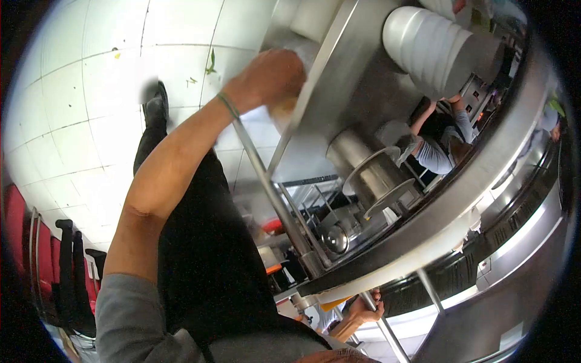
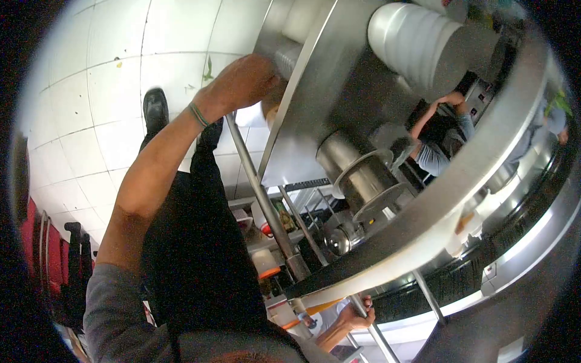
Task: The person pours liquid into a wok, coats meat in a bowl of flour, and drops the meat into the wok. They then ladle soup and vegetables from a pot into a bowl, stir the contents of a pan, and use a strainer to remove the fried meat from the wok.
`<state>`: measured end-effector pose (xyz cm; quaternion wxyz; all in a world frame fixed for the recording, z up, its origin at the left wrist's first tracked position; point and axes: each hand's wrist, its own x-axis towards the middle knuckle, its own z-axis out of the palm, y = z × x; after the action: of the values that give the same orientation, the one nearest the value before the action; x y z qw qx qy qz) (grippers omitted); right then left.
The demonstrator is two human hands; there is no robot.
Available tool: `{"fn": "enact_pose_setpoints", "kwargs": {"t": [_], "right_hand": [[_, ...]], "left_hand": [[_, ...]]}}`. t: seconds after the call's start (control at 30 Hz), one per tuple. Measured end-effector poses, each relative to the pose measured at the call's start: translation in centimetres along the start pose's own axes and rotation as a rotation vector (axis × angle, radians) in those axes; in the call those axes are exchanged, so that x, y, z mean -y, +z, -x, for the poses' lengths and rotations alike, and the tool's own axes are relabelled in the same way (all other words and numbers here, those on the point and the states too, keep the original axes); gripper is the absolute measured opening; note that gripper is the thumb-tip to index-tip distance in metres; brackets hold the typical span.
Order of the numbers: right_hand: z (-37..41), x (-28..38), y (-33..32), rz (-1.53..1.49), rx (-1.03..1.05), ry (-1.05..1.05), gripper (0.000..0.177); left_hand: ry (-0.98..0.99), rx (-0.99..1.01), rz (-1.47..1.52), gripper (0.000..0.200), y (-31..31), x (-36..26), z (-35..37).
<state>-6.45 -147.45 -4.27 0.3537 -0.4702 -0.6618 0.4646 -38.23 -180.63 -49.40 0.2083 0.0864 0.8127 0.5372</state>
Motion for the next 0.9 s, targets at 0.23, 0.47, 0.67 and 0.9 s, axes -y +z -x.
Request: {"fn": "enact_pose_setpoints", "kwargs": {"t": [0.23, 0.47, 0.67, 0.9], "right_hand": [[2.0, 0.0, 4.4, 0.096, -0.359, -0.022, 0.012], [2.0, 1.1, 0.6, 0.123, -0.171, -0.066, 0.012], [1.5, 2.0, -1.4, 0.149, -0.152, -0.101, 0.013], [1.2, 2.4, -2.3, 0.164, -0.135, -0.124, 0.014]], "left_hand": [[0.177, 0.04, 0.051, 0.03, 5.7, 1.0, 1.1], [0.292, -0.006, -0.279, 0.023, 10.6, 0.0, -1.3], [0.241, -0.128, -0.382, 0.017, 9.8, -1.0, -3.8], [0.196, -0.093, -0.568, 0.016, 9.0, -2.2, -2.1]]}}
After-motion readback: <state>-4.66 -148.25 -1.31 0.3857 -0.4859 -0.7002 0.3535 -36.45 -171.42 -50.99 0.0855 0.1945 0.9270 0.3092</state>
